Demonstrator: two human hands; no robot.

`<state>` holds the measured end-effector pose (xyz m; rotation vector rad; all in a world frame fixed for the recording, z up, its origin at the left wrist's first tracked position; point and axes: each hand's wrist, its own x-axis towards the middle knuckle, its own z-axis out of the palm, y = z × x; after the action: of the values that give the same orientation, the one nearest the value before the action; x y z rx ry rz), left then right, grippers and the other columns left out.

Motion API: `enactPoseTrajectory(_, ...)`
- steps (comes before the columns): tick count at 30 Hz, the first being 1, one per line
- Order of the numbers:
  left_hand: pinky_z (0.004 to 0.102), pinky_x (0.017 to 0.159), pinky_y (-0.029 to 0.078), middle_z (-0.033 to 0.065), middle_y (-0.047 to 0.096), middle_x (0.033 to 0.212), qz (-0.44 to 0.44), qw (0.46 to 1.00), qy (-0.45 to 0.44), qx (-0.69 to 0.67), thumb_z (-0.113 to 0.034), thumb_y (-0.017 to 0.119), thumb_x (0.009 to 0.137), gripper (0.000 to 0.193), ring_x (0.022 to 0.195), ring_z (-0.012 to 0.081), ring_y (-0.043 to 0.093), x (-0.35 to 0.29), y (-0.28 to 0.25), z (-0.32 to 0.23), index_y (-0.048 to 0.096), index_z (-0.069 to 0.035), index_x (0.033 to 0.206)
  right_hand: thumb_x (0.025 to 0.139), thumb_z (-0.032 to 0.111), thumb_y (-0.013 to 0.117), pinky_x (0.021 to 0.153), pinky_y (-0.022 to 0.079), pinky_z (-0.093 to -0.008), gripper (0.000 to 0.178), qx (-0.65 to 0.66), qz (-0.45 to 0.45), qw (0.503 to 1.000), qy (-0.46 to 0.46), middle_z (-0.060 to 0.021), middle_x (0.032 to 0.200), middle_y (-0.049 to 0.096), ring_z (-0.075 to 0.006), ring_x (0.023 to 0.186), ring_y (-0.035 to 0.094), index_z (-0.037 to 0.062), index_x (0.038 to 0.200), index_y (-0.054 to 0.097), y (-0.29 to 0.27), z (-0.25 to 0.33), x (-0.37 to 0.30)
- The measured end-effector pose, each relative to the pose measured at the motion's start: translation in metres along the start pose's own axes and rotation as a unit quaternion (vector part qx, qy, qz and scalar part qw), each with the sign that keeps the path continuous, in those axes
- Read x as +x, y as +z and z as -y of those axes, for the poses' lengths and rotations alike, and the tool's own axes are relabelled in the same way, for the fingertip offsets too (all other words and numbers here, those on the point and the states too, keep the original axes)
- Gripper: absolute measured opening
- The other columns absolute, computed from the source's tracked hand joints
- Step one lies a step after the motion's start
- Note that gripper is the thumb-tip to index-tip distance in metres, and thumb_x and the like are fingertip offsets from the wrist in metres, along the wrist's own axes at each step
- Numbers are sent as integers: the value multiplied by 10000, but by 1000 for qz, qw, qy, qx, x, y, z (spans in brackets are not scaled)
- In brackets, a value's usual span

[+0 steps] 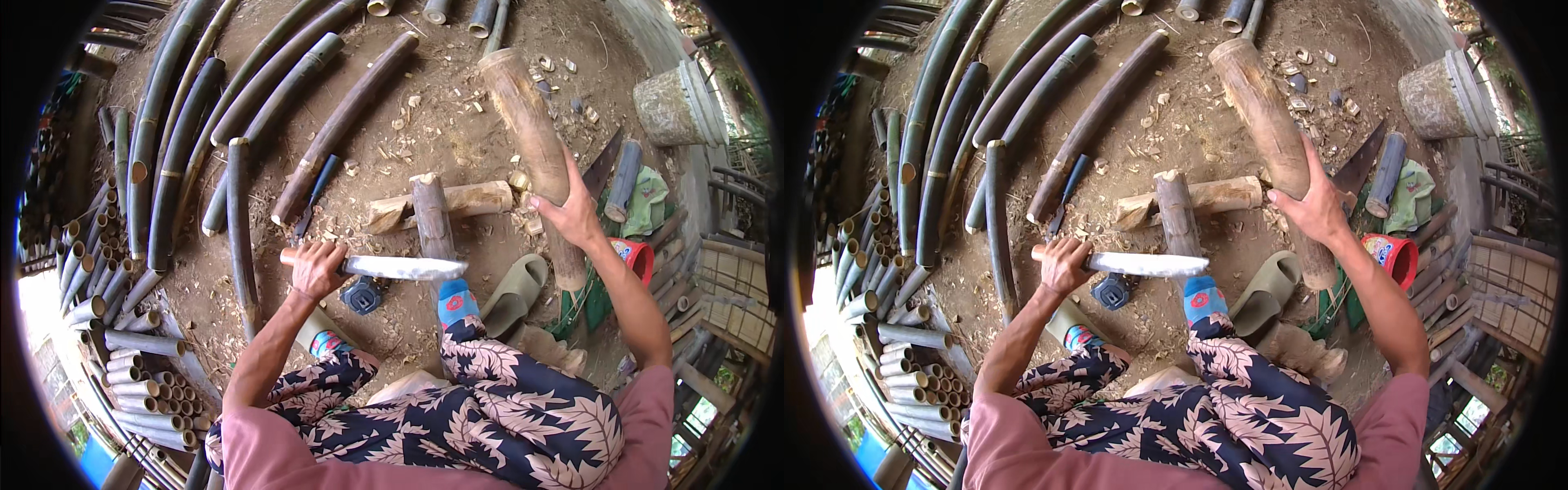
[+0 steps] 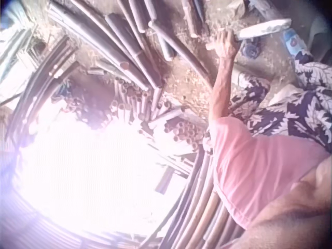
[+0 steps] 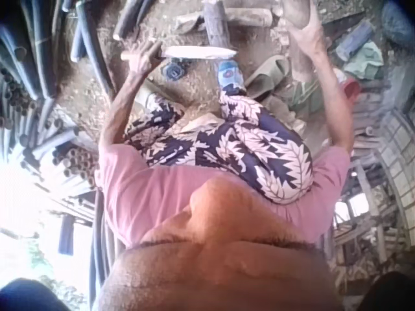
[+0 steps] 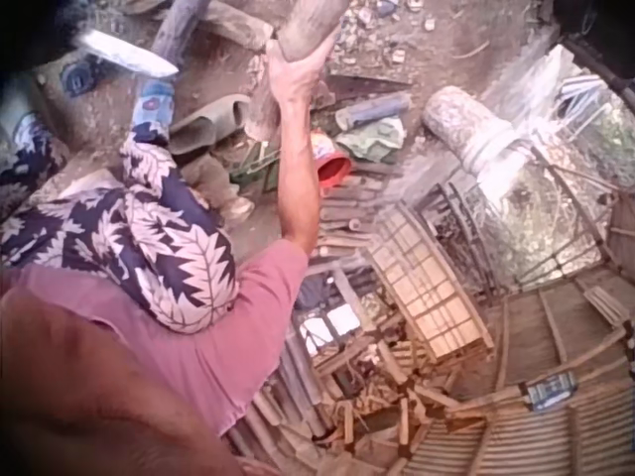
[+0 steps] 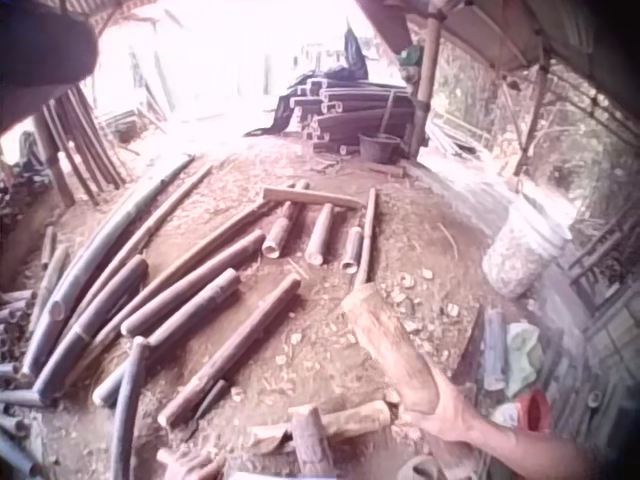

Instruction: The person shapes bamboo pieces by using a knife to carve out joints and notch a section of a bamboo pole, then cleans the notched area with the tool.

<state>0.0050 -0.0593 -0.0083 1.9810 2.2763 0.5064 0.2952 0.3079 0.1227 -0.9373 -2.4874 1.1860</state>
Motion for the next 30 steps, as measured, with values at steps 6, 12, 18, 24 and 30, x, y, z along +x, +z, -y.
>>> enactPoseTrajectory(6, 448, 777, 459, 56, 578, 912, 150, 975, -164, 3, -337, 825, 662, 363, 942, 256, 597, -3, 0, -22, 652, -166, 932, 736, 159, 781, 1124, 344, -383, 970, -4, 48, 999, 18, -245, 1448, 444, -314, 1349, 450, -16, 1515, 230, 1, 8, -13)
enactPoseTrajectory(12, 458, 787, 494, 69, 605, 920, 213, 955, -207, -29, -311, 800, 700, 295, 950, 284, 635, 4, -2, -19, 655, -144, 896, 711, 186, 768, 1080, 394, -390, 938, -15, 94, 995, 1, -248, 1378, 509, -337, 1284, 519, -11, 1489, 281, 12, 14, -26)
enactPoseTrajectory(18, 454, 782, 536, 123, 660, 906, 298, 926, -229, -35, -277, 738, 743, 247, 896, 334, 665, 13, -10, -17, 666, -99, 897, 696, 228, 808, 985, 481, -392, 915, -52, 197, 978, -35, -225, 1264, 588, -336, 1164, 605, -29, 1442, 345, 19, 31, -31)
enactPoseTrajectory(24, 466, 755, 565, 214, 701, 828, 361, 904, -229, -5, -257, 662, 743, 243, 796, 380, 697, 41, -9, -9, 715, -51, 859, 540, 294, 822, 768, 564, -402, 820, -181, 287, 816, -468, -141, 1028, 651, -288, 859, 674, 14, 1256, 539, 34, 11, -20)
enactPoseTrajectory(30, 478, 739, 557, 213, 691, 802, 330, 914, -237, 14, -266, 684, 742, 243, 772, 393, 683, 28, -1, -6, 691, -49, 852, 602, 297, 798, 704, 558, -370, 647, -357, 307, 798, -378, -73, 874, 602, -255, 814, 643, 59, 1148, 545, 53, 19, -2)
